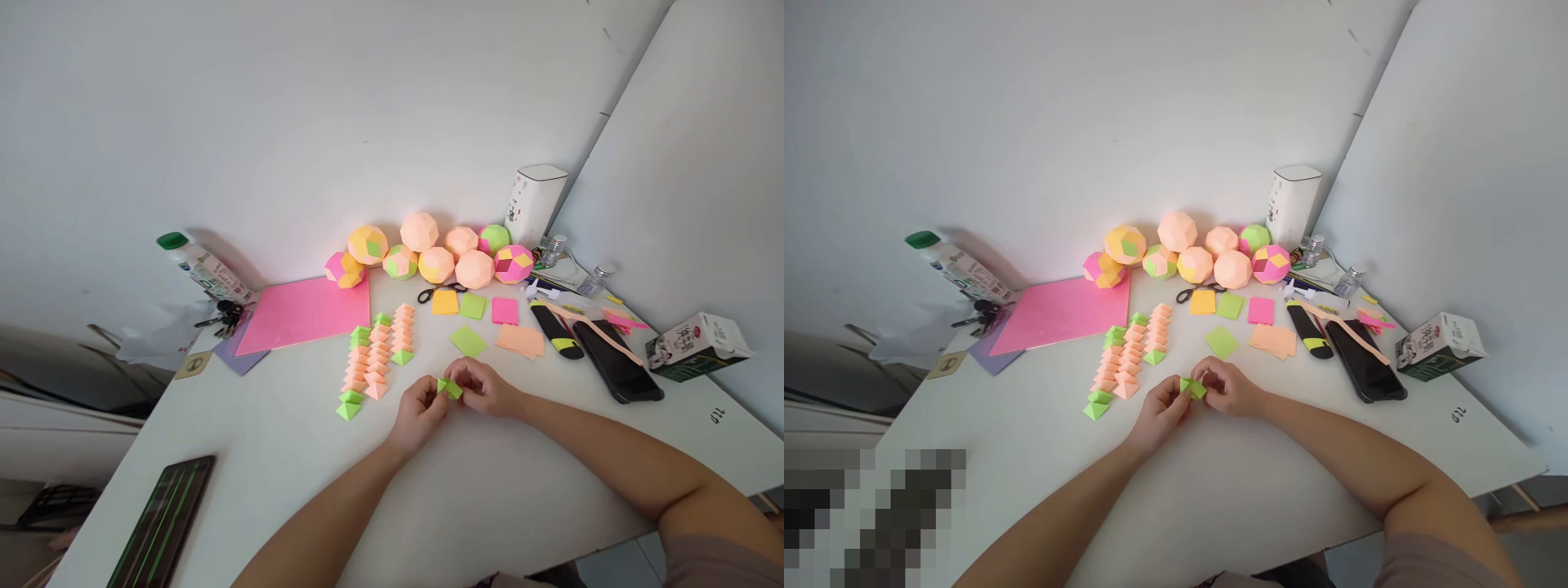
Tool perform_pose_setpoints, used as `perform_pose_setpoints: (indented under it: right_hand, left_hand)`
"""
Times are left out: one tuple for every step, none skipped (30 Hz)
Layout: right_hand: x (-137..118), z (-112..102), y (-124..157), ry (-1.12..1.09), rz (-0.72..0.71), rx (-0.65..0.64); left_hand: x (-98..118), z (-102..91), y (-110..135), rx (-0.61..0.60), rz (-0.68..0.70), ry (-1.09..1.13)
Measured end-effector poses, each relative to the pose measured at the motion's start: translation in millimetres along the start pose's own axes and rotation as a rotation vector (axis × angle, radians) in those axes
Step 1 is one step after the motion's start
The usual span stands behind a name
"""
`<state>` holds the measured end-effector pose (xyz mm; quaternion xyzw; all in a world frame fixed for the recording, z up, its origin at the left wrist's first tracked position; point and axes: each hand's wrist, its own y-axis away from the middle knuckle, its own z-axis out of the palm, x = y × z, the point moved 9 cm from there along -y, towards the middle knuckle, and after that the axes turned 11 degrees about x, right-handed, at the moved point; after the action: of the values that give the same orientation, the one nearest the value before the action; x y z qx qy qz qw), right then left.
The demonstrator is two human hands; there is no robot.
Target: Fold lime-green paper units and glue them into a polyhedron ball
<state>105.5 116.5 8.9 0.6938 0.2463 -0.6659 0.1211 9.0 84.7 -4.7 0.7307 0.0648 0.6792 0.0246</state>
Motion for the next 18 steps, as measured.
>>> perform_pose_setpoints:
  right_hand:
    - [-0.8, 0.0, -0.3, 0.015, -0.021, -0.005]
    - [-1.3, -0.3, -0.8, 0.027, -0.034, -0.006]
    - [-1.3, -0.8, -1.3, 0.036, -0.039, -0.006]
    - [-0.8, -1.4, -1.8, 0.042, -0.038, -0.004]
    - [-0.1, -2.1, -2.2, 0.048, -0.032, 0.001]
    - [0.6, -2.8, -2.6, 0.053, -0.026, 0.006]
    - [1.0, -3.3, -2.7, 0.059, -0.022, 0.01]
    - [1.2, -3.9, -2.7, 0.067, -0.021, 0.015]
    - [1.1, -4.3, -2.6, 0.077, -0.022, 0.02]
    - [0.7, -4.6, -2.3, 0.088, -0.025, 0.024]
    - [0.1, -4.9, -2.0, 0.098, -0.029, 0.029]
    - [-0.7, -5.0, -1.8, 0.106, -0.036, 0.033]
    - [-1.6, -5.2, -1.6, 0.112, -0.042, 0.037]
    - [-2.7, -5.4, -1.5, 0.113, -0.049, 0.042]
    - [-3.9, -5.4, -1.6, 0.109, -0.057, 0.045]
    - [-5.2, -5.3, -1.8, 0.1, -0.066, 0.048]
    - [-6.5, -5.2, -2.1, 0.088, -0.077, 0.051]
    - [-7.8, -5.3, -2.4, 0.074, -0.088, 0.055]
  left_hand:
    - [0.4, 0.2, 0.1, -0.004, 0.006, 0.001]
    - [0.0, 0.4, 0.0, -0.006, 0.005, 0.006]
    - [-0.9, 0.4, -0.1, -0.005, 0.0, 0.018]
    - [-2.3, 0.1, -0.2, 0.0, -0.008, 0.033]
    - [-3.8, -0.4, -0.4, 0.009, -0.016, 0.048]
    - [-5.1, -1.1, -0.7, 0.022, -0.02, 0.059]
    - [-6.1, -2.1, -0.9, 0.035, -0.022, 0.066]
    - [-6.8, -3.1, -1.1, 0.049, -0.022, 0.07]
    - [-7.4, -4.1, -1.3, 0.062, -0.023, 0.069]
    - [-7.7, -4.9, -1.5, 0.071, -0.025, 0.067]
    - [-7.9, -5.5, -1.7, 0.078, -0.027, 0.064]
    - [-7.9, -5.9, -2.0, 0.08, -0.029, 0.059]
    - [-7.6, -6.0, -2.2, 0.079, -0.027, 0.049]
    - [-6.9, -5.8, -2.5, 0.074, -0.02, 0.036]
    - [-5.9, -5.5, -2.6, 0.068, -0.009, 0.022]
    - [-5.1, -5.3, -2.7, 0.063, 0.002, 0.009]
    - [-4.4, -5.1, -2.6, 0.059, 0.012, 0.0]
    - [-4.0, -4.9, -2.4, 0.058, 0.018, -0.003]
